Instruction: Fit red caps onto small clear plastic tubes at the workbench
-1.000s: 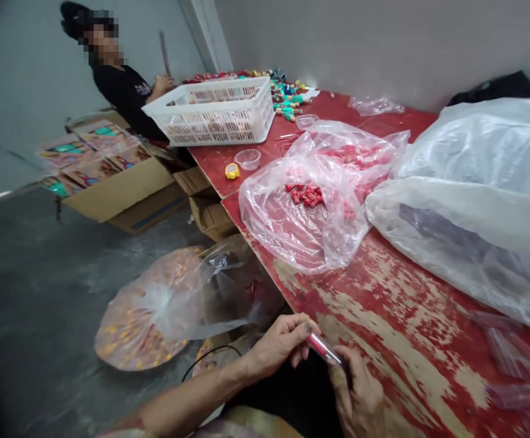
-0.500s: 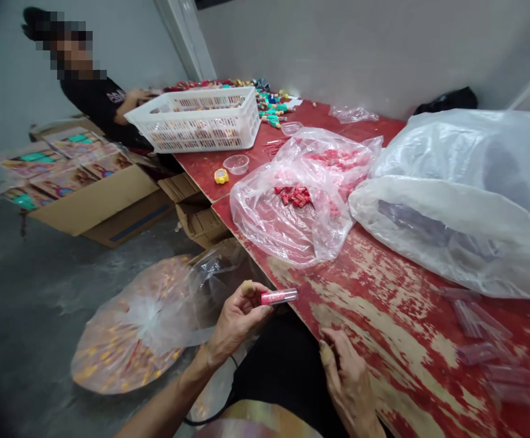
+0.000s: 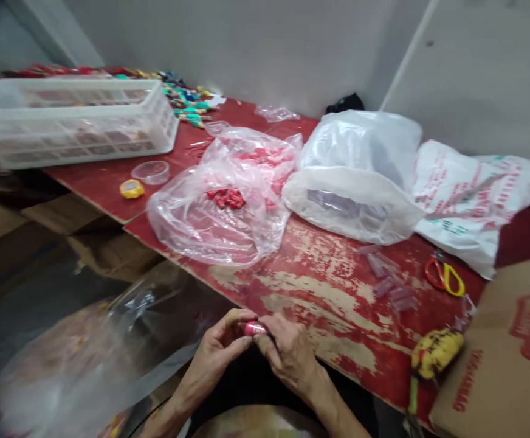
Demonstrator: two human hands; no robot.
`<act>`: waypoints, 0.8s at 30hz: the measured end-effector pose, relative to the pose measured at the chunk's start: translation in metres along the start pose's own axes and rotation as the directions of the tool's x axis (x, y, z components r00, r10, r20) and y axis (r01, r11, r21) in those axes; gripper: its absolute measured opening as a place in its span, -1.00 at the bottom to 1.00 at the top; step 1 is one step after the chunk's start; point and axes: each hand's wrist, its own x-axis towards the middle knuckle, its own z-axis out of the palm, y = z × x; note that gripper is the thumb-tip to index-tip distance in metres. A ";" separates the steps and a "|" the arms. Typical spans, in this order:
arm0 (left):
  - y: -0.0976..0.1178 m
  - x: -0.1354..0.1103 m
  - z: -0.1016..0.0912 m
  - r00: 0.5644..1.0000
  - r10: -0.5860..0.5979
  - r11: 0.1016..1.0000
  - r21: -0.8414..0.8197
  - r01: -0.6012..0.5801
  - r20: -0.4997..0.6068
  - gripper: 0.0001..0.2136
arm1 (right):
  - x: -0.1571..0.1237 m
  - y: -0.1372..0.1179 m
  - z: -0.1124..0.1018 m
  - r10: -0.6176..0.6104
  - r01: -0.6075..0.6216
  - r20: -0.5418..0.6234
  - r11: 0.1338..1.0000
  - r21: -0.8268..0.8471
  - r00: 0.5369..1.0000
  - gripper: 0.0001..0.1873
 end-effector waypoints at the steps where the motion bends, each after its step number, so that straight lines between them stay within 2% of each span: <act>1: -0.004 0.002 -0.001 1.000 -0.026 0.999 0.040 0.026 -0.005 -0.73 | -0.002 0.003 -0.007 0.030 -0.031 -0.002 0.998 -0.056 1.000 -0.75; 3: -0.009 0.008 -0.006 0.997 -0.073 0.990 0.116 0.074 -0.016 -0.68 | -0.014 0.012 -0.028 0.126 -0.129 -0.026 0.965 -0.228 0.992 -0.73; 4: -0.011 0.011 -0.009 0.996 -0.091 0.986 0.142 0.092 -0.019 -0.69 | -0.024 0.017 -0.041 0.183 -0.185 -0.036 0.922 -0.339 0.982 -0.73; 6: -0.014 0.018 -0.014 0.993 -0.120 0.980 0.160 0.121 -0.015 -0.72 | -0.047 0.027 -0.065 0.299 -0.280 -0.069 0.756 -0.592 0.952 -0.74; 8: -0.015 0.024 -0.016 0.989 -0.151 0.976 0.158 0.149 -0.002 -0.72 | -0.070 0.037 -0.082 0.382 -0.297 -0.092 0.523 -0.799 0.920 -0.78; 9: -0.015 0.026 -0.015 0.988 -0.157 0.975 0.158 0.154 0.004 -0.71 | -0.080 0.042 -0.086 0.412 -0.283 -0.094 0.427 -0.859 0.906 -0.81; 11: -0.015 0.031 -0.010 0.987 -0.158 0.977 0.150 0.152 0.025 -0.71 | -0.095 0.050 -0.085 0.456 -0.243 -0.079 0.315 -0.917 0.887 -0.87; 15: -0.016 0.035 -0.002 0.982 -0.168 0.979 0.132 0.156 0.082 -0.71 | -0.108 0.067 -0.067 0.488 -0.225 -0.094 0.218 -0.950 0.868 -0.81; 17: -0.018 0.038 -0.002 0.977 -0.193 0.975 0.124 0.182 0.086 -0.70 | -0.112 0.072 -0.061 0.426 -0.199 -0.087 0.226 -0.954 0.901 -0.76; 20: -0.020 0.042 0.000 0.970 -0.236 0.969 0.088 0.231 0.054 -0.67 | -0.117 0.074 -0.060 0.283 -0.147 -0.064 0.283 -0.948 0.957 -0.72; 24: -0.019 0.051 0.008 0.952 -0.304 0.953 0.023 0.303 0.040 -0.63 | -0.110 0.066 -0.061 0.215 -0.224 -0.167 0.275 -0.935 0.962 -0.61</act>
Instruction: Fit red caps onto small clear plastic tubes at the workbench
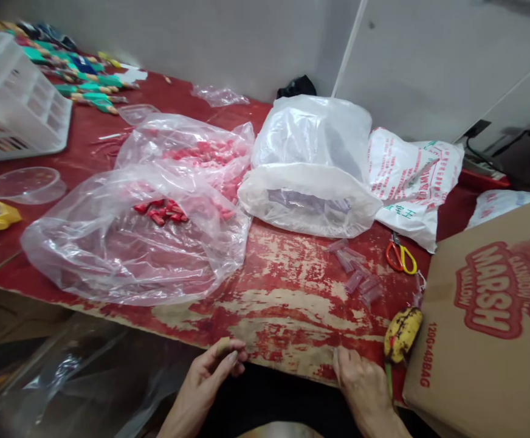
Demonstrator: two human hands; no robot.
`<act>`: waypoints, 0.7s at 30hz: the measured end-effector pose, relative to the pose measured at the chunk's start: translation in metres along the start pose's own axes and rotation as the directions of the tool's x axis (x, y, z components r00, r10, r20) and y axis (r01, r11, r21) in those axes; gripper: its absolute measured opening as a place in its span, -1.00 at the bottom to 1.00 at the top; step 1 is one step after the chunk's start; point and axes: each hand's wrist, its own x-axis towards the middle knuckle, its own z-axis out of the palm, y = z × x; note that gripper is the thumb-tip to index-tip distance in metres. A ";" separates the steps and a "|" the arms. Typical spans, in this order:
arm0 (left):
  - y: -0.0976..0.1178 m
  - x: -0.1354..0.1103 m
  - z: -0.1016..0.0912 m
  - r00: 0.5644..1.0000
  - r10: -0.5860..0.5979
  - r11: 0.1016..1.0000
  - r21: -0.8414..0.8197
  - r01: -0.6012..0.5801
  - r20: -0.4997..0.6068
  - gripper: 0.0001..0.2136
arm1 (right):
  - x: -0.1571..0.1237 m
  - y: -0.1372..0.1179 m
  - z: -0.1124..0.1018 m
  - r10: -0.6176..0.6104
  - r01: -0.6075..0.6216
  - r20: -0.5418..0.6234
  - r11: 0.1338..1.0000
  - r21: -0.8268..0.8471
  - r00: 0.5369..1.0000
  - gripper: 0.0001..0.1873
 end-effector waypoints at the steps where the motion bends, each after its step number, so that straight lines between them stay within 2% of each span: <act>1: 0.001 0.002 0.003 1.000 -0.013 1.000 -0.011 0.013 0.007 -0.61 | 0.002 -0.001 -0.002 0.024 -0.024 -0.019 1.000 0.007 1.000 -0.57; 4: 0.000 0.007 0.009 0.999 -0.024 0.999 -0.022 0.025 0.046 -0.58 | 0.007 0.000 -0.003 0.055 -0.051 -0.069 0.997 0.050 0.996 -0.48; 7: -0.003 0.004 0.010 0.995 0.038 0.999 0.005 -0.038 0.093 -0.62 | 0.010 0.004 -0.003 0.094 -0.091 -0.002 0.975 0.204 0.996 -0.43; 9: -0.003 -0.003 0.010 0.986 0.113 0.992 0.048 -0.120 0.123 -0.67 | 0.017 -0.001 -0.008 0.142 -0.173 0.106 0.895 0.412 0.984 -0.50; 11: -0.001 -0.012 0.010 0.975 0.167 0.981 0.079 -0.180 0.148 -0.68 | 0.029 -0.018 -0.016 0.133 -0.186 0.131 0.757 0.626 0.982 -0.65; 14: 0.002 -0.022 0.011 0.966 0.177 0.983 0.010 -0.182 0.191 -0.64 | 0.049 -0.063 -0.029 0.001 0.012 -0.015 0.539 0.842 1.000 -0.77; 16: 0.005 -0.026 0.009 0.967 0.185 0.982 -0.069 -0.175 0.178 -0.67 | 0.058 -0.095 -0.036 -0.044 0.135 -0.130 0.454 0.880 0.991 -0.77; 17: 0.007 -0.028 0.006 0.970 0.189 0.980 -0.091 -0.177 0.151 -0.70 | 0.061 -0.109 -0.037 -0.031 0.184 -0.190 0.450 0.874 0.981 -0.76; 19: 0.011 -0.034 -0.008 0.979 0.199 0.978 -0.071 -0.195 0.047 -0.75 | 0.064 -0.124 -0.035 0.005 0.254 -0.295 0.497 0.830 0.955 -0.72; 21: 0.013 -0.040 -0.035 0.967 0.220 0.975 0.037 -0.217 -0.125 -0.79 | 0.064 -0.122 -0.024 -0.006 0.282 -0.336 0.557 0.781 0.942 -0.68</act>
